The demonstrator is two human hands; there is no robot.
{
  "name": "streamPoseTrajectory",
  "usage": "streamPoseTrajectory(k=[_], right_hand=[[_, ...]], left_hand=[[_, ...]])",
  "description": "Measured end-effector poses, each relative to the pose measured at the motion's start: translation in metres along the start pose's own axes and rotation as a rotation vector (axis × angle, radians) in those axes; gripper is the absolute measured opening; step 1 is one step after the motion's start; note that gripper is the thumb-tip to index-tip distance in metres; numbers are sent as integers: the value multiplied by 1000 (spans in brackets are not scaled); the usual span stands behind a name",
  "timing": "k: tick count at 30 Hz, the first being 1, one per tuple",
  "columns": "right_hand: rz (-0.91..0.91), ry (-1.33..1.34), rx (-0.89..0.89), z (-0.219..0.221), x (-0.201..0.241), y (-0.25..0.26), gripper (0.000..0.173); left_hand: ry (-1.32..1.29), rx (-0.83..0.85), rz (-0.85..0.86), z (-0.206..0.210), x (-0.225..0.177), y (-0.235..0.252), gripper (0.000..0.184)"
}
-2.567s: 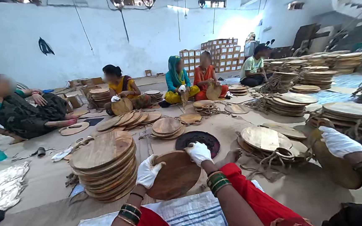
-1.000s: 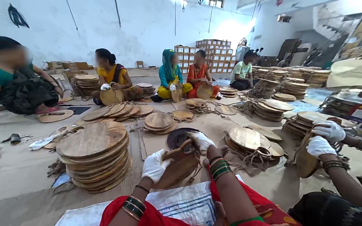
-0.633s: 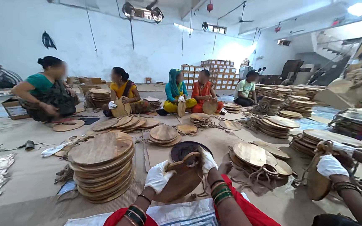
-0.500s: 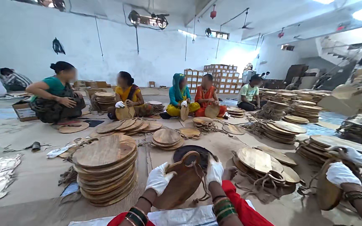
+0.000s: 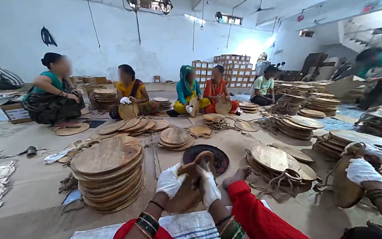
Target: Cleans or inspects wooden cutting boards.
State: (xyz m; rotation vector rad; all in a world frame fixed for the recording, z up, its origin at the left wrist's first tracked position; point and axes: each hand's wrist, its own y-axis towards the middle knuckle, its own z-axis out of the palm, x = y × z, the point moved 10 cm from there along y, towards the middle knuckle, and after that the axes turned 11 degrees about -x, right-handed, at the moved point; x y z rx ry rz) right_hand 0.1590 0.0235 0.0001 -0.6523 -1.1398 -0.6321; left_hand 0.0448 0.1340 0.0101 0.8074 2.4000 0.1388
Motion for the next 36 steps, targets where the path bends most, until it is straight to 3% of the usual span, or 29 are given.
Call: streamPoseTrajectory(k=[3,7,9,12,15,19,26,29,33,36], right_hand=[[-23,-203,-5,3,-23,5,62],[-308,-906,22,2,-32,18,80],[-435,-1186,16,-2,-32,19,83],[-555,-1376,20,-10,-16,16,77],[-798,-1457,-47,-17,25,9,56],[-914,-1657,-132,-34,61,23,51],[-1119,-1782,64,-24,52,32,43],[-1179,-1771,-16,-31,52,35,44],[-1016,-1681,-155,-52,29,47,36],[-861,-1512,-252,-57,13,44,47]], left_hand=[[-39,-53,40,-4,8,0,40],[-70,-54,2,-6,19,-1,43],[-61,-38,-14,-4,21,0,44],[-64,-17,-15,-3,20,3,46],[-81,-17,-2,-3,23,3,45],[-114,-31,-13,-6,35,1,45],[-140,-24,31,-5,33,-2,43],[-127,-7,72,-2,22,-4,42],[-97,-15,66,2,15,-5,42],[-76,-24,75,3,8,-6,38]])
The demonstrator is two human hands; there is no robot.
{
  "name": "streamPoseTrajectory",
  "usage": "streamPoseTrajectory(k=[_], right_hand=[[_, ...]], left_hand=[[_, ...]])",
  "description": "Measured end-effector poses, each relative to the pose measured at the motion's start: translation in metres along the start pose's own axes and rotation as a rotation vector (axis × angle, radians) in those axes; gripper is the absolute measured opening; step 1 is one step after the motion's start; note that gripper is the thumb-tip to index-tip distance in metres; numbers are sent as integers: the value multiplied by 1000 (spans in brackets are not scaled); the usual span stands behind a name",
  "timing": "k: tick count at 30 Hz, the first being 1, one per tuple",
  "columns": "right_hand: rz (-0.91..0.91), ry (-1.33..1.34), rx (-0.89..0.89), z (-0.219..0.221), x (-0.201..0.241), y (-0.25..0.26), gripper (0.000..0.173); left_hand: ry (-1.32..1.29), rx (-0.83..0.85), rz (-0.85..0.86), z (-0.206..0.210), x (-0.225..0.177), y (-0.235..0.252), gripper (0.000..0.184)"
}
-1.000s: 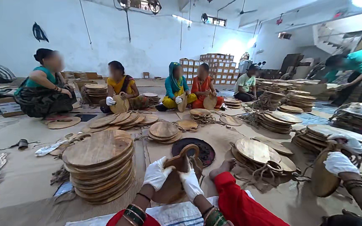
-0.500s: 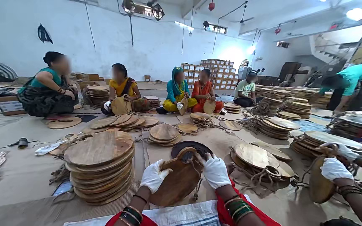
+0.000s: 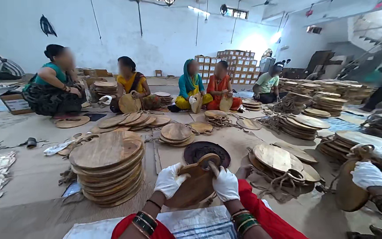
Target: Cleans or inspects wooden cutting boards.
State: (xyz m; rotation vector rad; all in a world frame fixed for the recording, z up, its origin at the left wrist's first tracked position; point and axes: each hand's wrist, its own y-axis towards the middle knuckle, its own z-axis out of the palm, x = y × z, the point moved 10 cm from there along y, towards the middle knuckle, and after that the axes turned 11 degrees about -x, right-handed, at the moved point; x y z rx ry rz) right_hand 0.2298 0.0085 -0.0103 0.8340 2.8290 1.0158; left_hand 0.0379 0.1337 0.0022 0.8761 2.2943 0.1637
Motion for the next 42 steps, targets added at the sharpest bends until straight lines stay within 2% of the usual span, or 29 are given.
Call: streamPoseTrajectory(k=[4,6,8,10,12,13,15,18,20,23,25,27,30,31,32,33,35,37,40,42], right_hand=[[309,295,252,25,5,-23,48],[435,620,286,38,8,-31,49],[481,910,303,41,12,-34,53],[445,932,327,35,10,-35,54],[414,803,310,22,0,-33,53],[430,773,280,15,-7,-31,51],[524,876,223,0,-19,-27,49],[779,1329,252,-17,-14,-28,34],[843,1667,461,-25,8,-31,20],[818,2043,670,-31,19,-26,40],[810,2282,703,-36,15,-21,38],[808,2383,698,-41,11,-19,35],[870,2113,595,-44,17,-26,39],[887,1981,555,-43,22,-32,32],[875,1854,533,-42,29,-38,19],[859,1737,525,-38,34,-44,21],[804,1516,526,-23,38,-52,59],[671,1181,512,-8,28,-50,68],[336,461,532,-19,18,-33,64],[199,234,480,-37,16,-20,57]], left_hand=[[20,-35,33,-2,-7,-4,35],[29,-33,36,-3,-9,-5,35],[25,-32,39,-4,-11,-8,35],[18,-30,50,-4,-12,-10,36],[4,-21,43,-5,-11,-12,37],[-2,-8,27,-5,-9,-12,37],[-17,-5,10,-6,-7,-10,39],[-13,12,11,-4,-10,-7,40],[6,33,38,-1,-18,-6,41],[45,74,90,5,-36,-8,41],[60,109,115,8,-43,-8,39],[60,133,127,11,-46,-8,36],[78,166,132,13,-48,-5,37],[88,171,125,12,-48,-4,36],[94,175,116,12,-48,-3,36],[98,181,104,11,-46,-2,36],[89,184,82,10,-40,-2,37],[73,171,73,9,-34,-2,36],[64,161,60,6,-30,-2,38],[72,165,54,6,-31,-1,40]])
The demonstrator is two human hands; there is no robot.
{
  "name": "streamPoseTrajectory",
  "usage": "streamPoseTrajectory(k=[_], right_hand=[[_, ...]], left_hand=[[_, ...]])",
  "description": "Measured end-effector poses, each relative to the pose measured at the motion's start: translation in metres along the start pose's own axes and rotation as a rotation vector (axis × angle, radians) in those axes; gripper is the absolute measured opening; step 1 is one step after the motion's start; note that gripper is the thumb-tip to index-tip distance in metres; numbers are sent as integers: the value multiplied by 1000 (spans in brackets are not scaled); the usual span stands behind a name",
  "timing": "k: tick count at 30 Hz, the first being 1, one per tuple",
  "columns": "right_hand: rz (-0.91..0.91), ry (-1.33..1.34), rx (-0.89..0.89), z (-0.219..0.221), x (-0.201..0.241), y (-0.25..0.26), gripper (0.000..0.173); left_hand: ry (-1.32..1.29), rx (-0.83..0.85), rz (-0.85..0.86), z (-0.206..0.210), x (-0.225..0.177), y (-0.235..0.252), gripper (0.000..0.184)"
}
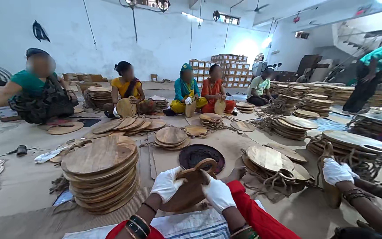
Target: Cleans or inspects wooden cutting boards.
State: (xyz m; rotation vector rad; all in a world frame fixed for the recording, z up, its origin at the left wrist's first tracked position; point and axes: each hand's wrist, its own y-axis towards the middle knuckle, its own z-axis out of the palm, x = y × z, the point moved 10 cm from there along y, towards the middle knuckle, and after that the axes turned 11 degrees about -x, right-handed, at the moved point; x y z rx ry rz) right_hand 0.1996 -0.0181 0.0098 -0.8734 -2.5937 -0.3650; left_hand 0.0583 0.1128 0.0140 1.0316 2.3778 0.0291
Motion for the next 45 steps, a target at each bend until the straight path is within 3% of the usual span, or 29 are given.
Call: streamPoseTrajectory(k=[4,7,10,18,24,28,32,35,39,43,45], right_hand=[[-50,-184,-210,-38,-13,15,43],[-160,-287,-305,-37,-26,28,37],[-217,-248,-251,-16,-35,35,38],[-38,46,-161,9,-63,31,29],[-196,61,-277,-2,-35,21,32],[-312,-115,-445,-18,-28,15,37],[-270,-241,-381,-21,-29,15,52],[-231,-262,-359,-16,-30,18,51],[-127,-99,-295,-4,-36,24,42],[5,252,-174,24,-53,26,41],[30,415,-207,17,-58,24,34]], left_hand=[[6,-22,-19,2,3,3,37],[-5,-57,-44,0,13,6,38],[-24,-84,-62,-3,25,7,38],[-228,-143,-104,-4,69,11,42],[-247,-108,-53,0,50,15,38],[-186,-118,44,-2,25,14,39],[-147,-117,90,3,20,18,42],[-152,-152,102,6,18,20,41],[-121,-143,82,5,14,20,39],[-88,-140,71,2,14,14,39],[-88,-123,69,2,15,11,39]])
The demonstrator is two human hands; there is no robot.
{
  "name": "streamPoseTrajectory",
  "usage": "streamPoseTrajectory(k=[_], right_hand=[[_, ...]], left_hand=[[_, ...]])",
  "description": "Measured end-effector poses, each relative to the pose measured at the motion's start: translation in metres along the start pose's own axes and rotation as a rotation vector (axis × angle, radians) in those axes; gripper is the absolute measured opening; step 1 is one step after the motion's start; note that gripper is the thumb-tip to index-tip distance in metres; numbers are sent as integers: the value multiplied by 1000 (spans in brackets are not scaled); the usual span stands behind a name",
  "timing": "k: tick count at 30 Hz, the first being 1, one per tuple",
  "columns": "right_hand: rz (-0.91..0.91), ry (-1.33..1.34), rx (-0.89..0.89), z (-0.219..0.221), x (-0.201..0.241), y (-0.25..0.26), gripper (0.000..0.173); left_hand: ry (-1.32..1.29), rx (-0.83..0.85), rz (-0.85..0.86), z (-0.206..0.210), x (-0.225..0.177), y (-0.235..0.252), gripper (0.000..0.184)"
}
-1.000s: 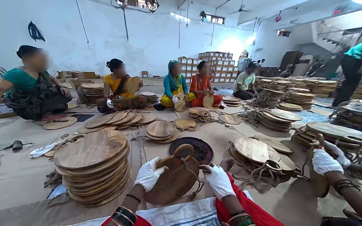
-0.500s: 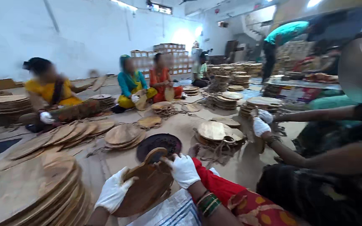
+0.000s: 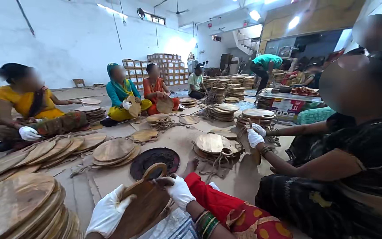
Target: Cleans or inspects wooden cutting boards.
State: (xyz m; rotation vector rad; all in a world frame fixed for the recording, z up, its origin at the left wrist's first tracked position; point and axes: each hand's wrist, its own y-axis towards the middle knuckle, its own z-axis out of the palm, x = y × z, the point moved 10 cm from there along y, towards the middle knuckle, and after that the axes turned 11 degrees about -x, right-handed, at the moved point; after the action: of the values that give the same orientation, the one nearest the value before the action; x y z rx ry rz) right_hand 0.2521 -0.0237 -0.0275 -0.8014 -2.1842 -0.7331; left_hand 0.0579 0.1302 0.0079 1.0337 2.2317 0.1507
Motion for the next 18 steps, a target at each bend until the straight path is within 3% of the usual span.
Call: streamPoseTrajectory(k=[4,6,13,18], right_hand=[[20,157,-288,-47,7,9,29],[-46,97,-342,-63,22,13,31],[-412,-215,-399,-47,84,14,27],[-304,-60,-256,-24,81,21,26]], left_hand=[[-27,-17,17,-2,6,-2,36],[-9,24,14,-2,-1,-3,36],[32,47,86,3,-14,-3,32],[-41,35,86,0,-8,-9,28]])
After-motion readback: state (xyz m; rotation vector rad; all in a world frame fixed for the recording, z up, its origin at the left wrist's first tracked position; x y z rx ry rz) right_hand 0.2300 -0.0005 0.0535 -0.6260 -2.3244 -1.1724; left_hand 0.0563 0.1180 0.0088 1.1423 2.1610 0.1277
